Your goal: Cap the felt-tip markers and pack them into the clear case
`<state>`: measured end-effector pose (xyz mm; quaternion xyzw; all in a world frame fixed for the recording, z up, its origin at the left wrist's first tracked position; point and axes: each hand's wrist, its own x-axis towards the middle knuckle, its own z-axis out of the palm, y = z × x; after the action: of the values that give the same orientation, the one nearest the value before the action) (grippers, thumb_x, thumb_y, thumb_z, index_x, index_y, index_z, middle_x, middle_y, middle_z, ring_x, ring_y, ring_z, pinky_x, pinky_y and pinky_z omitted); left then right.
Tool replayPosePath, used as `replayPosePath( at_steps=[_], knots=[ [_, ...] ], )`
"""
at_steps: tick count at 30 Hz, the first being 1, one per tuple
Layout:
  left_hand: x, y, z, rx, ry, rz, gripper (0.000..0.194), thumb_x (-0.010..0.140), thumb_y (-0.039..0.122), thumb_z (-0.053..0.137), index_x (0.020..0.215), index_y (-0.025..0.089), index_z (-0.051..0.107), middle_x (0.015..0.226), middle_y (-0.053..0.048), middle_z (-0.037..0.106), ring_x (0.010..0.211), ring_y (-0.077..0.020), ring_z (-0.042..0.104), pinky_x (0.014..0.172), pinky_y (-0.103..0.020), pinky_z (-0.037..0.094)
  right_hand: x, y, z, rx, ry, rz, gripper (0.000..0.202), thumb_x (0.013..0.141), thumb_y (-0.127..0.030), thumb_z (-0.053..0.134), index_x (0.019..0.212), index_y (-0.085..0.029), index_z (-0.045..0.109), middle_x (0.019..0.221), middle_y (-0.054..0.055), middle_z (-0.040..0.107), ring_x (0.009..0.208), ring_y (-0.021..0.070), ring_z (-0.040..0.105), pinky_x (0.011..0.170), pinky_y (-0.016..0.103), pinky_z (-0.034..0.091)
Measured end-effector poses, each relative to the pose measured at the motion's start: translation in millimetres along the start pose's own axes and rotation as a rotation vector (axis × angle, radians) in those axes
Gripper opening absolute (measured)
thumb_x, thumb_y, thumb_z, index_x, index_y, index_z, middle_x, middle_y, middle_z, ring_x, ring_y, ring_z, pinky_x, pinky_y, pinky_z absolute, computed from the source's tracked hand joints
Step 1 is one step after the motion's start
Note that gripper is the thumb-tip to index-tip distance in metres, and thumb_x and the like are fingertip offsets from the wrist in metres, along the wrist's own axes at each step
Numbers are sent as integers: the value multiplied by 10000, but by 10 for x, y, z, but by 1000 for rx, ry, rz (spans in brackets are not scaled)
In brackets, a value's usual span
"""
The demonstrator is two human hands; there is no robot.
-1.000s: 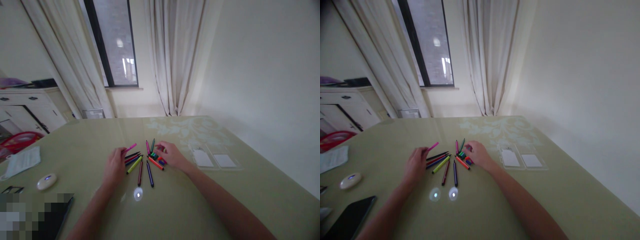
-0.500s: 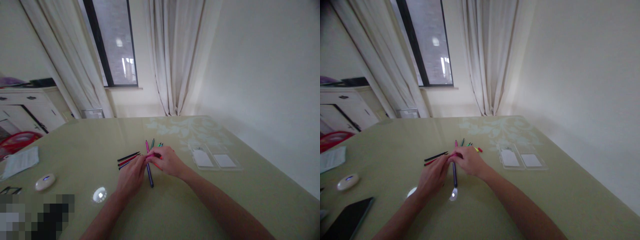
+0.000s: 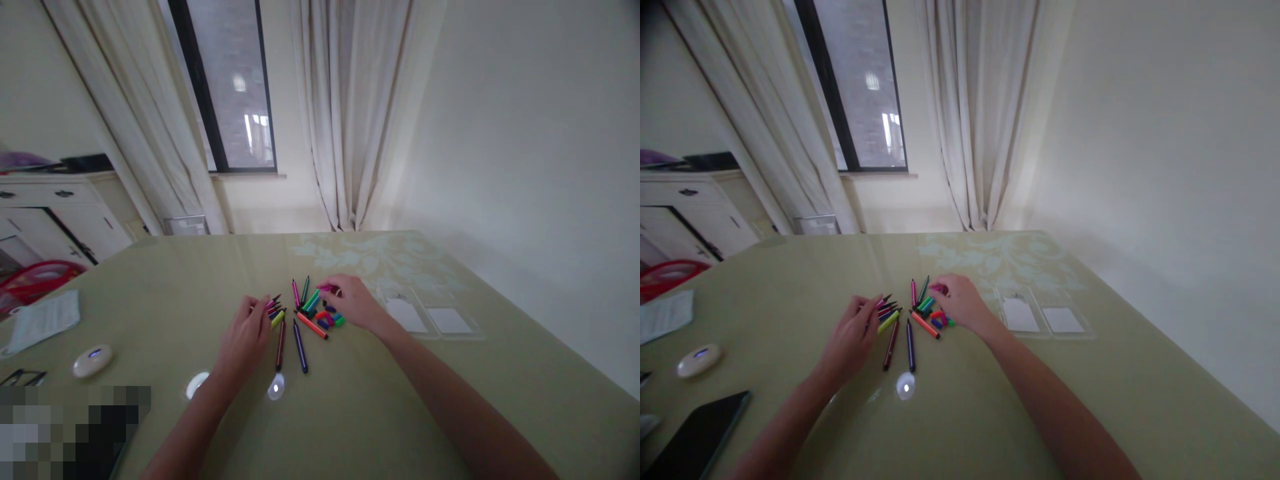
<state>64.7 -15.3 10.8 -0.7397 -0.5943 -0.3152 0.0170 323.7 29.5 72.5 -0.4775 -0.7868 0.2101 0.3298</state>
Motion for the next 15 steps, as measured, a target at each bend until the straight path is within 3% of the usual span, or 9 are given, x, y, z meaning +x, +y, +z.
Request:
replayPosePath(
  at_steps=[6,11,15],
  knots=[
    [-101,267,40,240,-84,139,270,1032,278,474,1199,256,685,1091,-89,731,1023,-277,689,906,-388,533,31,207,-19,-180,5,85,165,857,-88,705,954,-207,766,913,43,798,829,186,719,738,266,499],
    [-198,504,77,313,-178,80,234,1010,242,500,1147,228,690,1084,-113,768,983,-310,722,844,-424,540,37,391,-54,-324,-32,109,180,860,-45,644,900,-174,763,920,76,779,847,197,691,735,268,452],
    [-226,587,95,322,-248,28,223,987,194,515,1134,224,681,1091,-116,760,969,-297,726,790,-382,543,29,457,-35,-346,-73,104,120,840,-82,685,844,-168,768,884,85,767,819,205,680,705,270,440]
  ],
)
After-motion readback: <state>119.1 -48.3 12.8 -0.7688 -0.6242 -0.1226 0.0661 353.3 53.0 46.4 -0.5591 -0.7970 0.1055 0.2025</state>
